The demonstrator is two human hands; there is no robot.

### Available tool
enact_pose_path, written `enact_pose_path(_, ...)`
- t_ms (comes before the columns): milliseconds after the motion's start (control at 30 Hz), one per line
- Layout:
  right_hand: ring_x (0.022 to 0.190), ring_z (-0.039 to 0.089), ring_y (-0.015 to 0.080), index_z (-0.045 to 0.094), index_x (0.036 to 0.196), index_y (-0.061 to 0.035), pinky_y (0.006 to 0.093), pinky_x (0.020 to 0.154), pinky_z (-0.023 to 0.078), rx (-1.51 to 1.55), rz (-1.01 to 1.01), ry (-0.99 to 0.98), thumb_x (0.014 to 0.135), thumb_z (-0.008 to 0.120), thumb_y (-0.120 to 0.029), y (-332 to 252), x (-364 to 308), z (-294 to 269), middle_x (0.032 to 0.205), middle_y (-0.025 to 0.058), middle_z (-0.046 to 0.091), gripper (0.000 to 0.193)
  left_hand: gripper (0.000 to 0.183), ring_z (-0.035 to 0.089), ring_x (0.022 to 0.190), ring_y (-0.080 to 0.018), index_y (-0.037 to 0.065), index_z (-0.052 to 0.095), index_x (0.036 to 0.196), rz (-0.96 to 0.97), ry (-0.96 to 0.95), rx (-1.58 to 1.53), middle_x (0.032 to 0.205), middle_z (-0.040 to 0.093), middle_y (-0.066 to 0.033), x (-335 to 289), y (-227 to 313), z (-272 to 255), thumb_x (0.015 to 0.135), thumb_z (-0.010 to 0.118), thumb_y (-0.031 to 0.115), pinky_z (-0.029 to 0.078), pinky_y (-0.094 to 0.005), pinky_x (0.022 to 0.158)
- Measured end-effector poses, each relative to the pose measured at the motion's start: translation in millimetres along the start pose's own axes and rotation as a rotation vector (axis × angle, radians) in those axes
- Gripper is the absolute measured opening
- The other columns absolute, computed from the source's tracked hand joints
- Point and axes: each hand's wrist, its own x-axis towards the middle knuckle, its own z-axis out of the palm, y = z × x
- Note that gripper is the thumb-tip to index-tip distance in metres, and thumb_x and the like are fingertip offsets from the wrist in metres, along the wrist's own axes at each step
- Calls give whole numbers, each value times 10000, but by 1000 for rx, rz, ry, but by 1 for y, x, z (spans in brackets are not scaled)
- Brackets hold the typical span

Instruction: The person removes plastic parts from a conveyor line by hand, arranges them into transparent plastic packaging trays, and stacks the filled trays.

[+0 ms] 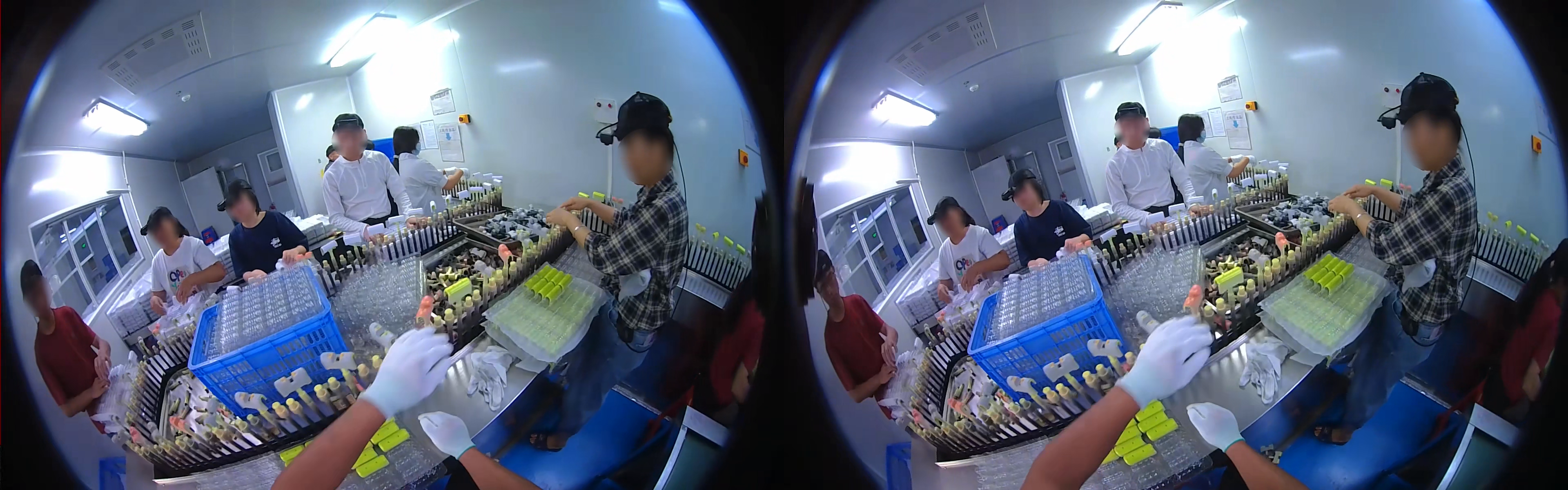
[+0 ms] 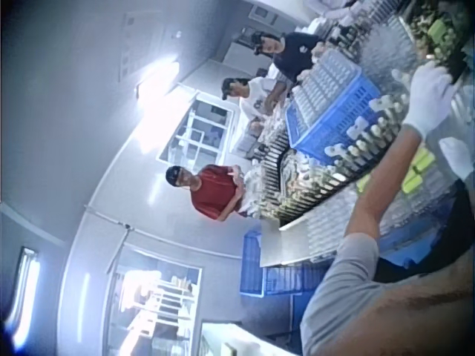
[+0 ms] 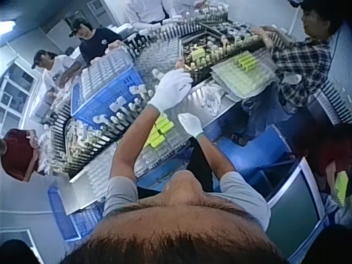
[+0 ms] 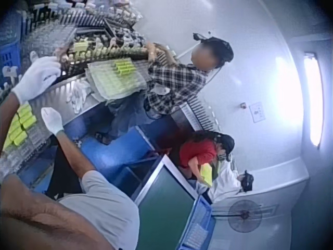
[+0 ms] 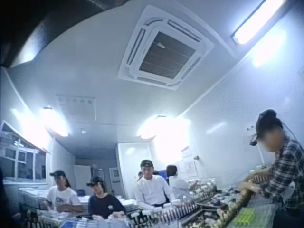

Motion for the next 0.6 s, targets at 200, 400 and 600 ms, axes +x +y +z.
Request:
enact_pose_path(200, 1067, 723, 385, 807, 1140, -125, 492, 917, 566, 71, 46, 15, 1060, 601, -379, -8, 3, 2, 1096, 154, 780, 336, 295, 629, 1262, -369, 88, 755, 1168, -48, -393, 228, 1200, 715, -93, 73, -110, 61, 955, 670, 273, 543, -490, 1045)
enact_pose_path(400, 905, 698, 417, 777, 971, -102, 542, 792, 549, -67, -20, 56, 1057, 615, -284, -21, 17, -20, 919, 173, 735, 258, 420, 737, 1015, -361, 92, 666, 1157, -342, -426, 457, 1029, 757, -134, 73, -135, 70, 957, 743, 453, 583, -501, 858)
enact_pose_path(600, 934, 745, 367, 813, 1017, -80, 477, 837, 588, 56, -19, 97, 1015, 682, -242, -17, 19, -3, 981, 143, 786, 208, 453, 791, 996, -366, 90, 748, 1119, -762, -347, 447, 1052, 797, -149, 53, -133, 87, 992, 707, 524, 626, -489, 852)
